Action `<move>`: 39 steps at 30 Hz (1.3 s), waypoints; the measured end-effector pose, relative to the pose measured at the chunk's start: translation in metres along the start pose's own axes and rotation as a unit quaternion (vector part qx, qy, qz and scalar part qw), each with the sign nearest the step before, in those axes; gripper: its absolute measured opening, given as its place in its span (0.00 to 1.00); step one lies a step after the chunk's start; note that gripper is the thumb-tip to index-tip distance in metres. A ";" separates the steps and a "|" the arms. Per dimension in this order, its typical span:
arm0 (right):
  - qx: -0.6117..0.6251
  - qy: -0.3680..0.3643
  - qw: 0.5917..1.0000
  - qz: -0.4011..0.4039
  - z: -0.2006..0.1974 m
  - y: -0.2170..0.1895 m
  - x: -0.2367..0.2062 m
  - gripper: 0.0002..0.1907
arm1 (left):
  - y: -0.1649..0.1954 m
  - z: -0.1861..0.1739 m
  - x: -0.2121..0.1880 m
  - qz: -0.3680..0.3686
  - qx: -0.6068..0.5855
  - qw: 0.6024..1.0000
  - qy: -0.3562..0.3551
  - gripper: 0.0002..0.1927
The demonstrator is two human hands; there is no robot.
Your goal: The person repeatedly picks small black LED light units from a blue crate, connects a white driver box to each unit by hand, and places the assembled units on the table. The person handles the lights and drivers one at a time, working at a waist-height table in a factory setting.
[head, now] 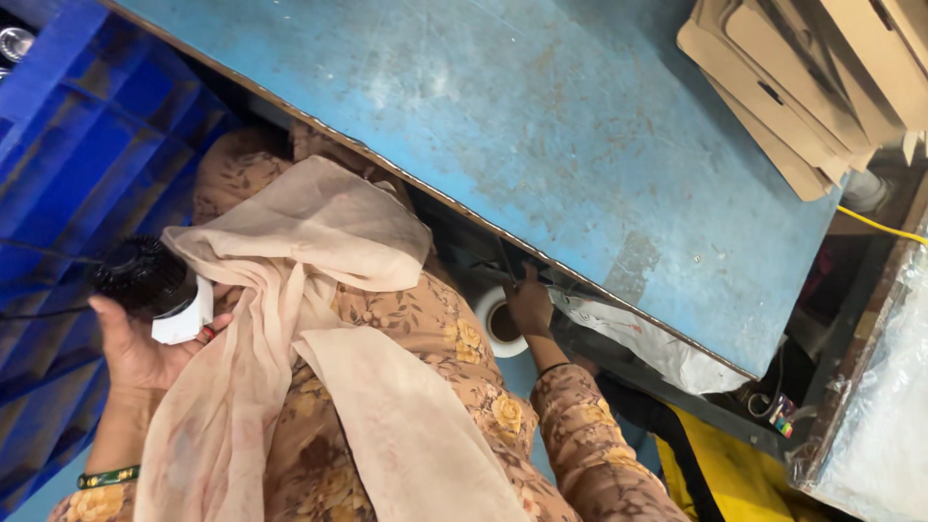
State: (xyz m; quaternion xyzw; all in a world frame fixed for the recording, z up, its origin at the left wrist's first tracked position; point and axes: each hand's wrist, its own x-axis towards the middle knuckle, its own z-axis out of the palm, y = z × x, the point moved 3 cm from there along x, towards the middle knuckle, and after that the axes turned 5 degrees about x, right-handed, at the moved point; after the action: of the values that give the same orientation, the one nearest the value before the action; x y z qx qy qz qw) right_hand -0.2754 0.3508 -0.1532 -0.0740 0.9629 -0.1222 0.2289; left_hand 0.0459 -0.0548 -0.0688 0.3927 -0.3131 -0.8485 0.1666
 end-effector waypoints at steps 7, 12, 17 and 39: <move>0.023 -0.020 0.996 0.083 0.000 0.011 0.001 0.47 | -0.002 -0.001 0.000 0.011 0.018 1.000 0.005 0.59; 0.008 -0.029 0.997 0.068 -0.001 0.012 0.000 0.48 | -0.003 -0.002 0.001 0.005 0.027 0.999 0.022 0.59; -0.032 -0.030 0.998 0.046 0.001 0.013 0.003 0.47 | -0.001 0.003 0.000 -0.005 0.037 0.999 0.020 0.60; 0.306 -0.333 0.764 -0.460 0.000 -0.310 -0.081 0.32 | 0.029 0.063 -0.014 0.039 -0.150 0.957 -0.245 0.49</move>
State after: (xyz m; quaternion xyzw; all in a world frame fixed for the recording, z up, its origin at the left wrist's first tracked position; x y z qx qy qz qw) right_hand -0.1766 0.0692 -0.0351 -0.4703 0.5881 -0.4682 0.4623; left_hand 0.0077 -0.0442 -0.0101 0.1307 -0.2282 -0.9488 0.1750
